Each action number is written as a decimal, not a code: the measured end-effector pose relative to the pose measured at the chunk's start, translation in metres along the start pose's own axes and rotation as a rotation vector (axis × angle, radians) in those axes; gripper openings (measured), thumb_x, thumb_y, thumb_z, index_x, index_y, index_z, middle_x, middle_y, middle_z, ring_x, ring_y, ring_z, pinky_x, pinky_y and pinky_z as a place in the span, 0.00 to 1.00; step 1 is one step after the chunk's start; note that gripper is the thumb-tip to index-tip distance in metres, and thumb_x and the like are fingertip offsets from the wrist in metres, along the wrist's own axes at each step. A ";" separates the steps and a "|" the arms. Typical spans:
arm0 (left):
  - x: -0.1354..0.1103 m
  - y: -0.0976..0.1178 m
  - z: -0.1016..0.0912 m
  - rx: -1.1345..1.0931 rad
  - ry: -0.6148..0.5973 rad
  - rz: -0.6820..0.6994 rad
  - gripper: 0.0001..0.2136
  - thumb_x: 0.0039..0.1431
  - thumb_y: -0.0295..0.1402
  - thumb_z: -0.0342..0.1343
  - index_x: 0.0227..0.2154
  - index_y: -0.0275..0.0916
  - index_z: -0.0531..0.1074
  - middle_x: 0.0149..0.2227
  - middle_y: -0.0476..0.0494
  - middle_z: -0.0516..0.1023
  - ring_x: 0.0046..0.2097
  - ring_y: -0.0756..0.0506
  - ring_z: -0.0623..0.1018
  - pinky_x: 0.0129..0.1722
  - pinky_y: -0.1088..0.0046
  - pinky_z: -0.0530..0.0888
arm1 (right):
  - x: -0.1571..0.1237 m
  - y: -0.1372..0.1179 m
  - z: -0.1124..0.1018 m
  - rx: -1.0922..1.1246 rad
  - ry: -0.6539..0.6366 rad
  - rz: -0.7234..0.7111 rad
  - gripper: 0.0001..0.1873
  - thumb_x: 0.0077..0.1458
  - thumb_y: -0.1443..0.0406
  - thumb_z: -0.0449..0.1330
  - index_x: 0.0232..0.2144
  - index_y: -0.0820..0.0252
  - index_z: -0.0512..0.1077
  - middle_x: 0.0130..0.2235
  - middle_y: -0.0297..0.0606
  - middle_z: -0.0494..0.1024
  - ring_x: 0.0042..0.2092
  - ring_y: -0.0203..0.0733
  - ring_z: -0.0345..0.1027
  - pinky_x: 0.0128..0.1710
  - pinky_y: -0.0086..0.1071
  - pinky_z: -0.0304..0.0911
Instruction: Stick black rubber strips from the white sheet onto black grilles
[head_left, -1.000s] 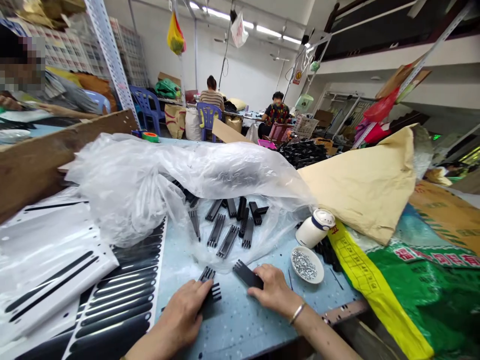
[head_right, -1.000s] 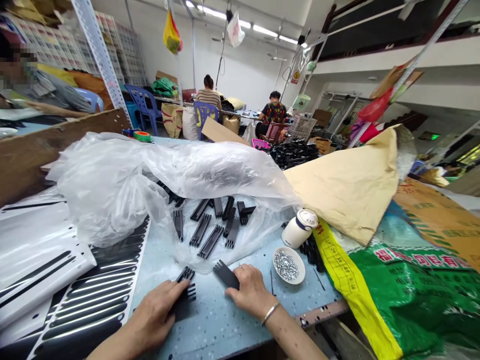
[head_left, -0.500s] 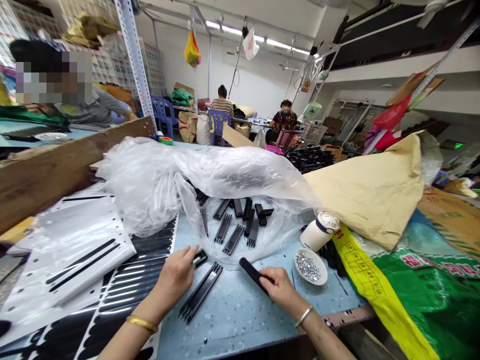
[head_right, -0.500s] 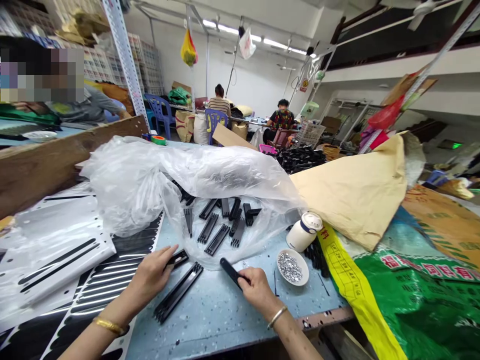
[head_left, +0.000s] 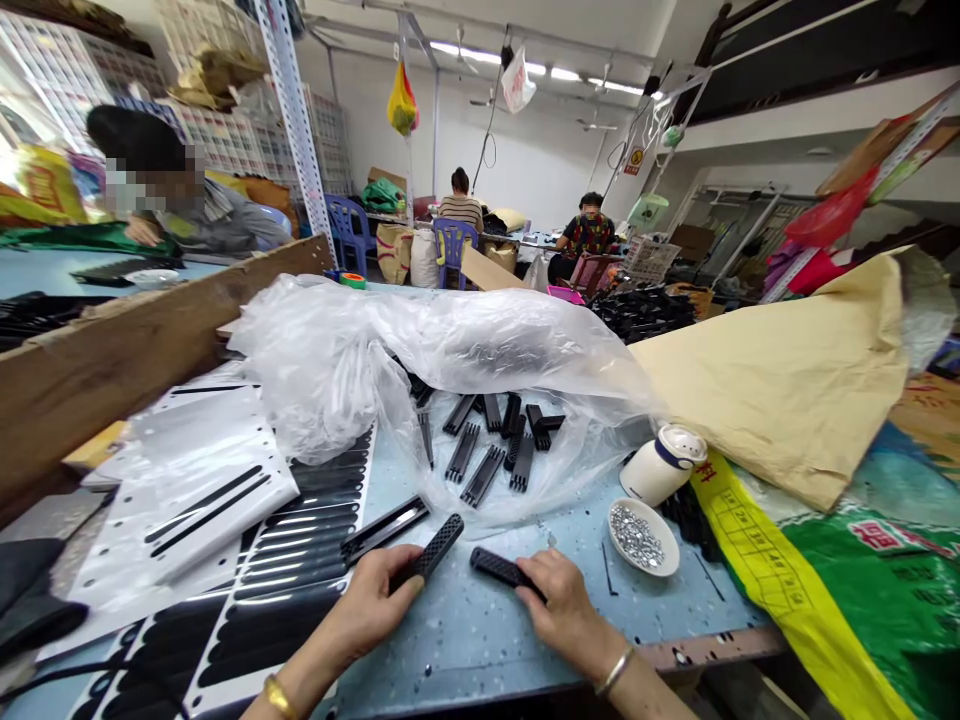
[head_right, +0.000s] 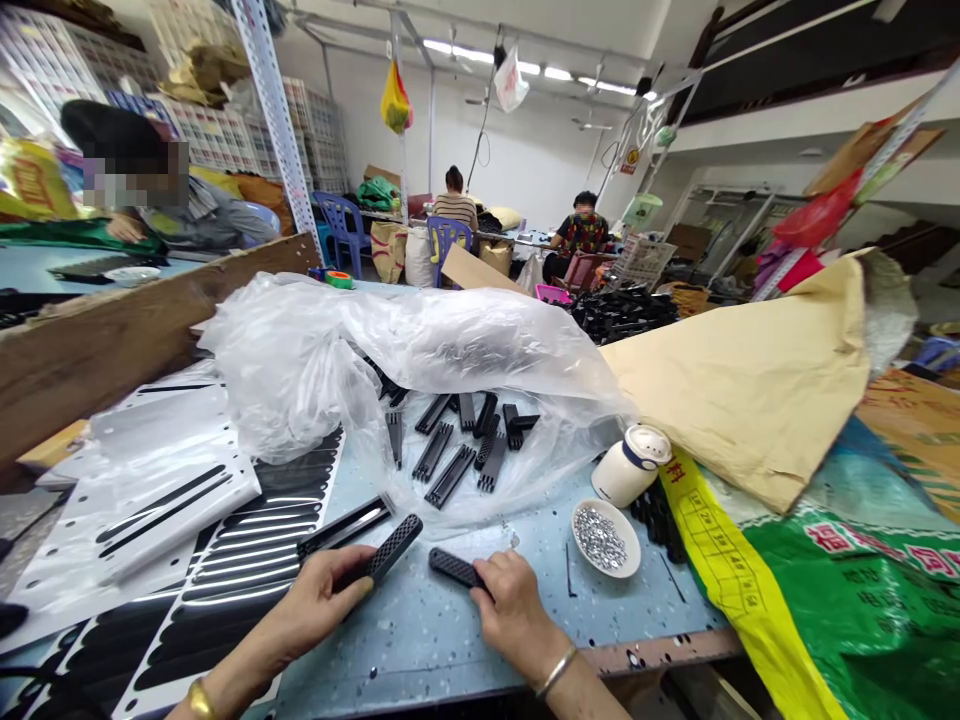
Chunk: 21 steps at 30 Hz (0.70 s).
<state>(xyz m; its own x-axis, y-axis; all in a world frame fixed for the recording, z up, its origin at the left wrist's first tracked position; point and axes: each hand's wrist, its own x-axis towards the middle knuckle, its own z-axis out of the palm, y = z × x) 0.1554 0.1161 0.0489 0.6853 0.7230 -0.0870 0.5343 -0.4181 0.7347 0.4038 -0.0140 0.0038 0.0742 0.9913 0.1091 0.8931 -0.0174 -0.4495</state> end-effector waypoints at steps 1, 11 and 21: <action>0.001 0.002 0.000 -0.008 0.000 0.017 0.16 0.55 0.31 0.47 0.41 0.38 0.78 0.37 0.47 0.83 0.39 0.43 0.81 0.38 0.73 0.75 | -0.001 -0.007 0.001 0.017 -0.025 -0.030 0.11 0.52 0.72 0.60 0.39 0.58 0.76 0.36 0.40 0.78 0.39 0.47 0.68 0.43 0.37 0.61; 0.017 -0.004 0.028 0.146 0.126 0.188 0.23 0.45 0.23 0.54 0.48 0.36 0.74 0.42 0.37 0.81 0.43 0.37 0.78 0.46 0.59 0.74 | 0.003 -0.039 0.006 0.100 0.054 -0.166 0.17 0.46 0.63 0.68 0.40 0.60 0.75 0.37 0.43 0.76 0.39 0.50 0.67 0.40 0.42 0.62; 0.026 0.005 0.045 0.243 0.180 0.568 0.22 0.54 0.16 0.44 0.47 0.38 0.74 0.36 0.39 0.78 0.40 0.40 0.74 0.42 0.60 0.71 | 0.046 0.001 0.016 0.392 0.174 0.114 0.04 0.47 0.67 0.64 0.29 0.59 0.77 0.24 0.33 0.77 0.25 0.40 0.70 0.26 0.29 0.65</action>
<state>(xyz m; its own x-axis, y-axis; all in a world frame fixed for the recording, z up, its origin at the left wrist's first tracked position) 0.1980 0.1078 0.0194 0.8121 0.4247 0.4001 0.2242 -0.8602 0.4580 0.4012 0.0338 -0.0057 0.2662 0.9485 0.1720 0.6413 -0.0411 -0.7662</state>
